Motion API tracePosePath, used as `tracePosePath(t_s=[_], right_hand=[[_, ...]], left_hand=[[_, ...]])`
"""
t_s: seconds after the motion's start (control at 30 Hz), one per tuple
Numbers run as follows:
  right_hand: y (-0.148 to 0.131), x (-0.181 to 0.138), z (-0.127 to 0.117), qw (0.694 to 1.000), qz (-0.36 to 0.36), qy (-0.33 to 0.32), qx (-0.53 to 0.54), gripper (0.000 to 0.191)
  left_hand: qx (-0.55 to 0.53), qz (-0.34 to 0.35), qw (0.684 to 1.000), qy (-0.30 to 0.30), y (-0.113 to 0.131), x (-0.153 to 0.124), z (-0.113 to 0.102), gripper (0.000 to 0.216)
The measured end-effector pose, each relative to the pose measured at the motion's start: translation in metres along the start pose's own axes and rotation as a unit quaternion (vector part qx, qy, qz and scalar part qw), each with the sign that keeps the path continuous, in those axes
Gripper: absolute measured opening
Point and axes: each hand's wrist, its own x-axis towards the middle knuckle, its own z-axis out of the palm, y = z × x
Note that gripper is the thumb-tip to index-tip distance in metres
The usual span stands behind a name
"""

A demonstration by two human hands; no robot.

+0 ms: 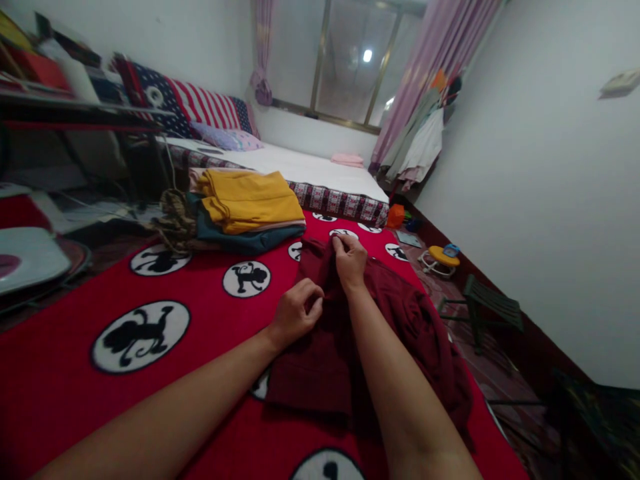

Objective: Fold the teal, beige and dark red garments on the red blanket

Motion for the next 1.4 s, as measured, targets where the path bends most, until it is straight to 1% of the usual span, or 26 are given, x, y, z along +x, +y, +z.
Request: tracePosePath(t_s=[0.07,0.1,0.13,0.17,0.27,0.33,0.4,0.43,0.53,0.57,0.67,0.77,0.8,0.83,0.9,0.97,1.0,1.07,1.13,1.2,1.27,1.3,1.4], right_hand=[[0.003,0.005,0.002,0.995,0.005,-0.096,0.042,0.029],[0.005,0.006,0.001,0.99,0.016,-0.129,0.051,0.033],[0.008,0.006,-0.003,0.989,0.031,-0.139,0.048,0.037],[0.011,0.004,-0.008,0.99,0.045,-0.127,0.033,0.039],[0.021,-0.008,-0.032,0.993,0.08,-0.06,-0.066,0.031],[0.025,-0.021,-0.052,0.984,0.105,-0.058,-0.132,0.029],[0.026,-0.035,-0.07,0.97,0.13,-0.086,-0.184,0.029],[0.025,-0.042,-0.077,0.962,0.14,-0.111,-0.205,0.029],[0.02,-0.058,-0.092,0.932,0.156,-0.207,-0.253,0.026],[0.019,-0.062,-0.096,0.921,0.157,-0.235,-0.268,0.029],[0.014,-0.067,-0.107,0.895,0.143,-0.298,-0.298,0.046],[0.011,-0.069,-0.118,0.88,0.111,-0.368,-0.277,0.066],[0.01,-0.069,-0.121,0.878,0.1,-0.382,-0.271,0.071],[0.009,-0.07,-0.122,0.877,0.092,-0.385,-0.272,0.074],[0.008,-0.073,-0.12,0.879,0.084,-0.368,-0.292,0.071],[0.007,-0.075,-0.115,0.883,0.094,-0.333,-0.317,0.055],[0.007,-0.075,-0.112,0.886,0.103,-0.314,-0.326,0.046],[0.003,-0.075,-0.108,0.887,0.119,-0.279,-0.347,0.031],[-0.003,-0.072,-0.108,0.882,0.123,-0.252,-0.379,0.027],[-0.014,-0.068,-0.111,0.871,0.115,-0.239,-0.414,0.028],[-0.029,-0.065,-0.114,0.858,0.099,-0.26,-0.432,0.024],[-0.036,-0.064,-0.115,0.851,0.09,-0.291,-0.428,0.022],[-0.053,-0.067,-0.114,0.818,0.061,-0.433,-0.373,0.028]], left_hand=[[0.023,-0.008,1.0,0.013,0.002,-0.001,-0.004,0.008],[0.037,-0.022,0.999,0.013,0.002,-0.001,-0.005,0.008],[0.049,-0.04,0.998,0.013,0.001,-0.001,-0.006,0.007],[0.057,-0.06,0.996,0.015,0.0,0.0,-0.006,0.006],[0.061,-0.109,0.992,0.032,-0.004,0.002,-0.005,0.006],[0.062,-0.13,0.989,0.036,-0.006,0.003,-0.004,0.009],[0.071,-0.143,0.987,0.026,-0.008,0.003,-0.002,0.009],[0.078,-0.144,0.986,0.017,-0.009,0.003,-0.002,0.009],[0.101,-0.137,0.985,-0.016,-0.011,0.001,0.0,0.015],[0.108,-0.135,0.985,-0.025,-0.011,0.0,0.001,0.018],[0.115,-0.136,0.983,-0.037,-0.013,0.0,0.0,0.021],[0.094,-0.128,0.987,-0.037,-0.013,-0.001,-0.002,0.015],[0.089,-0.118,0.988,-0.043,-0.013,-0.001,-0.003,0.014],[0.09,-0.102,0.989,-0.055,-0.013,-0.001,-0.004,0.019],[0.107,-0.061,0.988,-0.094,-0.012,-0.003,-0.006,0.036],[0.132,-0.028,0.983,-0.126,-0.013,-0.005,-0.007,0.047],[0.141,-0.021,0.981,-0.133,-0.013,-0.005,-0.007,0.046],[0.151,-0.024,0.979,-0.136,-0.014,-0.006,-0.006,0.037],[0.152,-0.034,0.979,-0.133,-0.016,-0.005,-0.005,0.027],[0.146,-0.045,0.98,-0.126,-0.017,-0.004,-0.004,0.022],[0.135,-0.057,0.982,-0.116,-0.019,-0.003,-0.003,0.021],[0.127,-0.064,0.984,-0.11,-0.02,-0.002,-0.002,0.021],[0.102,-0.077,0.987,-0.094,-0.022,0.0,-0.002,0.022]])
